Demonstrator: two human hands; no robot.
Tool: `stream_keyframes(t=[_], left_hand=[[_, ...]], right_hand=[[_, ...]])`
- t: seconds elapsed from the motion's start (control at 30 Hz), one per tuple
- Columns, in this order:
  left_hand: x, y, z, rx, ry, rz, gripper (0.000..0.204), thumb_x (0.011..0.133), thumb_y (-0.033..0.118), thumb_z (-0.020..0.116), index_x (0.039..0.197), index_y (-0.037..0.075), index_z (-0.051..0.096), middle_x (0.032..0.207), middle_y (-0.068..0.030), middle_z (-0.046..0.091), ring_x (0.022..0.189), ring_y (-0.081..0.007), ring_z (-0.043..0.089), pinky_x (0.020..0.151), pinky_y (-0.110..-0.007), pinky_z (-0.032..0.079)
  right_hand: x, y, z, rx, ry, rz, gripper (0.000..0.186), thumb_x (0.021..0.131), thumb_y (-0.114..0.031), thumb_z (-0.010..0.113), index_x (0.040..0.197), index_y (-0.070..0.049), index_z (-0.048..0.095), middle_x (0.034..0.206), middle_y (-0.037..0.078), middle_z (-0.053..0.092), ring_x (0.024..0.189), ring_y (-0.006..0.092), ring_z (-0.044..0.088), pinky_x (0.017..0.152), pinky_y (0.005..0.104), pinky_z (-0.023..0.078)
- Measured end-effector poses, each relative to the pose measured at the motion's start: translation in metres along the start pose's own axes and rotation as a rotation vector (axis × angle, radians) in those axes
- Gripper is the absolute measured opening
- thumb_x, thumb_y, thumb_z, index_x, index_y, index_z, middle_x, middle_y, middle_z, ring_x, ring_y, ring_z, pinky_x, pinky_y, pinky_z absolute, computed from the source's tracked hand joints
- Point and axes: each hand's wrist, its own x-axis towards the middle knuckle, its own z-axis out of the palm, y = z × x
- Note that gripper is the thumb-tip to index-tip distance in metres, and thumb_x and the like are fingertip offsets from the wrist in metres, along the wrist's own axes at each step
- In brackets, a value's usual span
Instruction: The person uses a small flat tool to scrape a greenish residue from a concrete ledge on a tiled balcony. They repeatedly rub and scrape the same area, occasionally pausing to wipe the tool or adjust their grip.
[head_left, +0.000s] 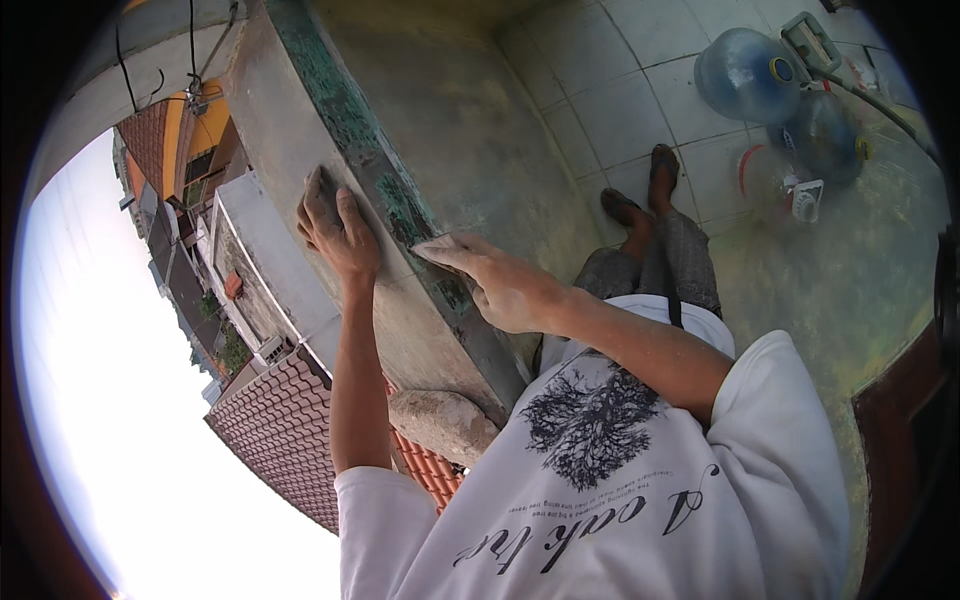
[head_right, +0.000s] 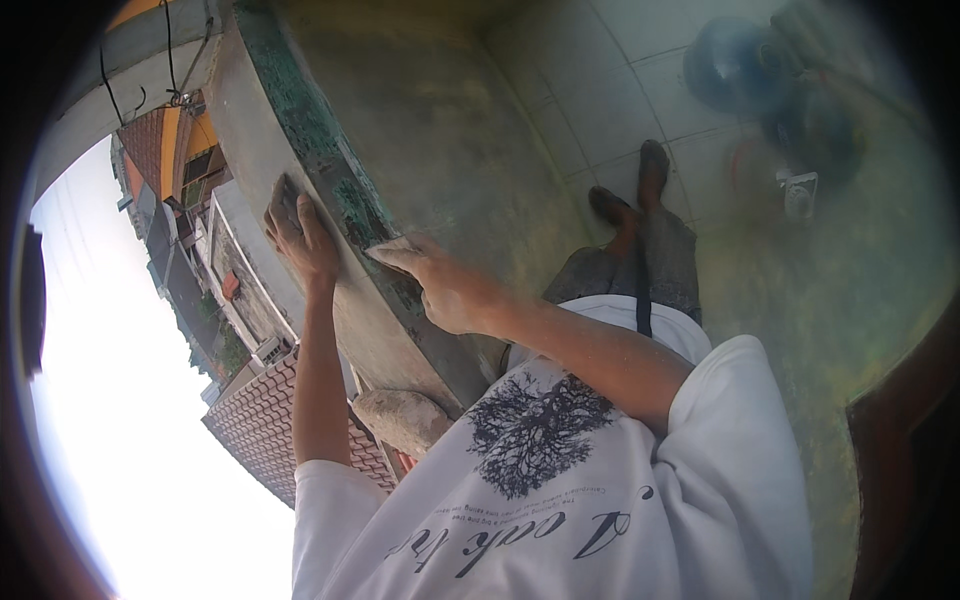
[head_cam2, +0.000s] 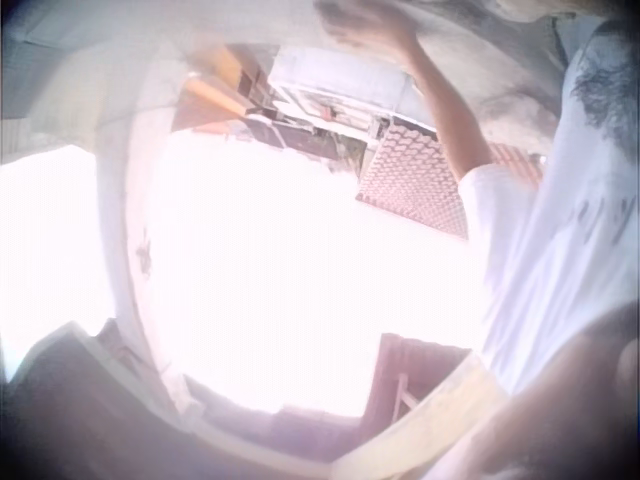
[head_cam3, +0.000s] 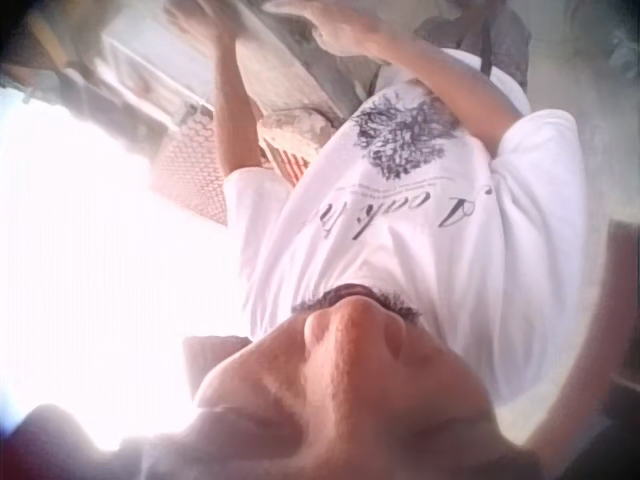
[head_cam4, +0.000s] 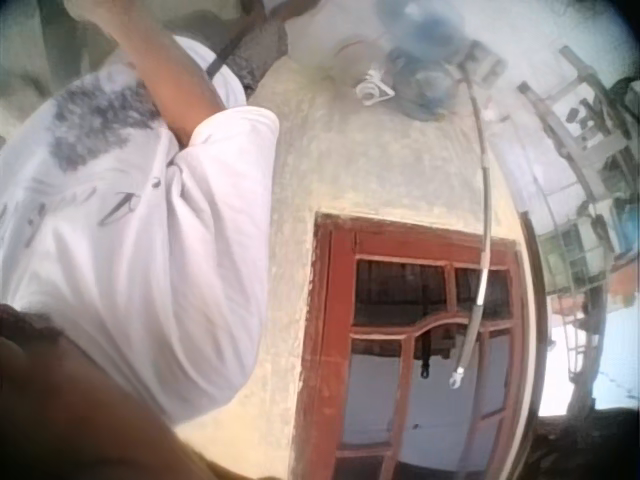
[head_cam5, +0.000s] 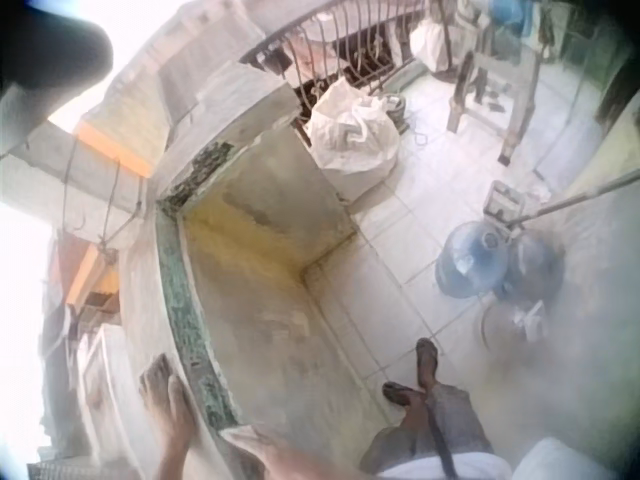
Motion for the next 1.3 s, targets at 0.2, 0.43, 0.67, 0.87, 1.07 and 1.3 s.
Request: stream_keyframes(t=[0.2, 0.43, 0.67, 0.87, 1.07, 1.3], left_hand=[[0.003, 0.004, -0.002, 0.039, 0.017, -0.103, 0.056, 0.107, 0.042, 0.061, 0.156, 0.015, 0.058, 0.152, -0.0135, 0.054, 0.147, -0.0361, 0.042, 0.126, -0.058, 0.020], [0.001, 0.002, 0.000, 0.075, 0.015, -0.114, 0.054, 0.106, 0.043, 0.062, 0.154, 0.018, 0.059, 0.153, -0.0122, 0.053, 0.145, -0.0365, 0.042, 0.124, -0.058, 0.021], [0.002, 0.004, 0.002, 0.049, 0.009, -0.115, 0.057, 0.106, 0.044, 0.061, 0.157, 0.017, 0.056, 0.153, -0.0142, 0.052, 0.146, -0.0381, 0.041, 0.123, -0.060, 0.020], [0.000, 0.012, 0.003, 0.106, -0.028, -0.139, 0.058, 0.109, 0.044, 0.056, 0.160, 0.017, 0.053, 0.154, -0.0160, 0.049, 0.145, -0.0394, 0.038, 0.123, -0.061, 0.019], [-0.001, 0.019, 0.001, 0.086, -0.012, -0.118, 0.057, 0.110, 0.044, 0.055, 0.160, 0.017, 0.051, 0.155, -0.0161, 0.048, 0.146, -0.0381, 0.038, 0.123, -0.060, 0.019], [0.000, 0.013, 0.005, 0.125, -0.012, -0.157, 0.058, 0.110, 0.045, 0.054, 0.159, 0.016, 0.052, 0.154, -0.0163, 0.048, 0.141, -0.0379, 0.040, 0.121, -0.059, 0.021]], right_hand=[[0.004, 0.006, -0.008, 0.007, -0.051, -0.052, 0.083, 0.090, 0.019, 0.051, 0.165, -0.016, 0.046, 0.167, 0.016, 0.044, 0.153, 0.0384, 0.046, 0.129, 0.0424, 0.042], [0.007, 0.004, -0.007, -0.025, -0.032, -0.027, 0.083, 0.088, 0.022, 0.049, 0.161, -0.016, 0.053, 0.163, 0.016, 0.054, 0.149, 0.0345, 0.053, 0.129, 0.0393, 0.043], [0.010, 0.004, 0.008, -0.056, 0.164, 0.010, 0.080, 0.087, 0.023, 0.050, 0.155, -0.017, 0.062, 0.158, 0.015, 0.059, 0.146, 0.0347, 0.057, 0.122, 0.0405, 0.050], [0.015, 0.000, 0.008, 0.005, 0.169, 0.066, 0.079, 0.085, 0.024, 0.050, 0.153, -0.014, 0.063, 0.155, 0.017, 0.062, 0.141, 0.0364, 0.061, 0.121, 0.0424, 0.051], [0.019, -0.004, 0.002, 0.008, 0.235, 0.018, 0.078, 0.085, 0.022, 0.051, 0.153, -0.015, 0.064, 0.157, 0.018, 0.061, 0.143, 0.0361, 0.060, 0.122, 0.0421, 0.051], [0.027, -0.009, -0.008, 0.031, 0.105, 0.167, 0.079, 0.084, 0.021, 0.052, 0.153, -0.015, 0.064, 0.152, 0.017, 0.065, 0.136, 0.0352, 0.066, 0.116, 0.0420, 0.055]])
